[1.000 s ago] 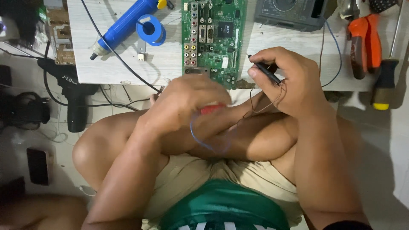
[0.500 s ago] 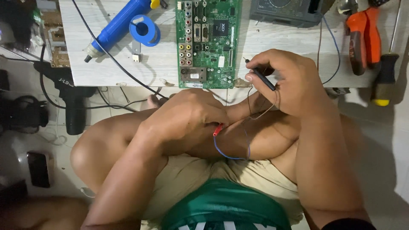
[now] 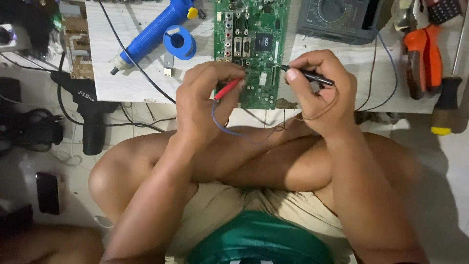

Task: The person is using a multimeter to inspect and test various components on a circuit board.

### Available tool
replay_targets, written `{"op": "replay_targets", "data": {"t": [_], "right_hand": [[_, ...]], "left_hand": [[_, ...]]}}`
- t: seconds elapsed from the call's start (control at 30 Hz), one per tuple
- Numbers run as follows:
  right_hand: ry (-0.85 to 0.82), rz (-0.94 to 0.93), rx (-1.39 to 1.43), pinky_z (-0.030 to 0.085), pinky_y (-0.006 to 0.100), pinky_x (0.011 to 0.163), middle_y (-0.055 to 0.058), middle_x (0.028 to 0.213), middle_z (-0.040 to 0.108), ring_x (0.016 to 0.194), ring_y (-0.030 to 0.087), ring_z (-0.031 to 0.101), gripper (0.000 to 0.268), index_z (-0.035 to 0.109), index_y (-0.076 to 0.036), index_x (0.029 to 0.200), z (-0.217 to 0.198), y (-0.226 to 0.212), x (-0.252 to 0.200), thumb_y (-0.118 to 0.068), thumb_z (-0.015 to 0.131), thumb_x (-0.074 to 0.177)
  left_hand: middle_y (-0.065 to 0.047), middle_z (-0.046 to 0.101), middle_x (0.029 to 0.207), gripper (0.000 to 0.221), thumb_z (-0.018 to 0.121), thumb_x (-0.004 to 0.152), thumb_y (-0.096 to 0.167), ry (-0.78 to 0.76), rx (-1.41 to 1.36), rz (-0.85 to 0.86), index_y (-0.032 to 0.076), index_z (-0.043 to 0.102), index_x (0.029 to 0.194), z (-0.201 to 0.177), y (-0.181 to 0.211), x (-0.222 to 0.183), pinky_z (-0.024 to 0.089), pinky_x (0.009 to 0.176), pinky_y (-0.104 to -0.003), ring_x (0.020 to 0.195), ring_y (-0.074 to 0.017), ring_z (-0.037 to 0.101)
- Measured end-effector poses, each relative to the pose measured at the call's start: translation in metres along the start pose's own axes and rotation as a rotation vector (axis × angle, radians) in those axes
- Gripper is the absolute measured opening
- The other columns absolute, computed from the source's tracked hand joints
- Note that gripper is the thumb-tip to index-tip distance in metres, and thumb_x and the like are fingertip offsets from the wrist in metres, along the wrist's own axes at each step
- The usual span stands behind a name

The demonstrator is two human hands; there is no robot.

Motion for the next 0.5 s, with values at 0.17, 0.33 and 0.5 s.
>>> {"op": "replay_targets", "data": {"t": [0.17, 0.33, 0.5], "right_hand": [[-0.001, 0.005, 0.079, 0.05, 0.03, 0.071, 0.012, 0.091, 0.069, 0.077, 0.017, 0.062, 0.007, 0.065, 0.001, 0.112, 0.017, 0.017, 0.007, 0.001, 0.063, 0.105], [0.043, -0.036, 0.067, 0.059, 0.04, 0.071, 0.021, 0.087, 0.07, 0.08, 0.028, 0.073, 0.006, 0.067, 0.002, 0.109, 0.02, 0.023, 0.014, 0.002, 0.065, 0.104], [0.078, 0.077, 0.197, 0.055, 0.024, 0.08, 0.012, 0.101, 0.067, 0.076, 0.01, 0.056, 0.016, 0.056, 0.004, 0.12, 0.02, 0.022, 0.021, 0.008, 0.058, 0.104]], "left_hand": [[-0.003, 0.073, 0.102, 0.018, 0.08, 0.088, 0.001, 0.082, 0.073, 0.084, 0.011, 0.073, 0.101, 0.014, -0.022, 0.002, 0.05, 0.095, -0.037, 0.099, -0.0273, 0.067], [0.001, 0.073, 0.099, 0.012, 0.081, 0.094, 0.012, 0.14, 0.129, 0.135, 0.019, 0.076, 0.103, 0.02, -0.022, 0.005, 0.049, 0.096, -0.038, 0.102, -0.0286, 0.067], [-0.008, 0.071, 0.109, 0.024, 0.079, 0.083, -0.004, 0.091, 0.135, 0.013, 0.004, 0.073, 0.105, 0.019, -0.007, 0.01, 0.048, 0.098, -0.039, 0.104, -0.0283, 0.06]]}}
Point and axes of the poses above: each hand's wrist, its own x-axis towards the middle knuckle, its own z-axis out of the palm, y = z × x, the point moved 2 cm from there along x, towards the middle knuckle
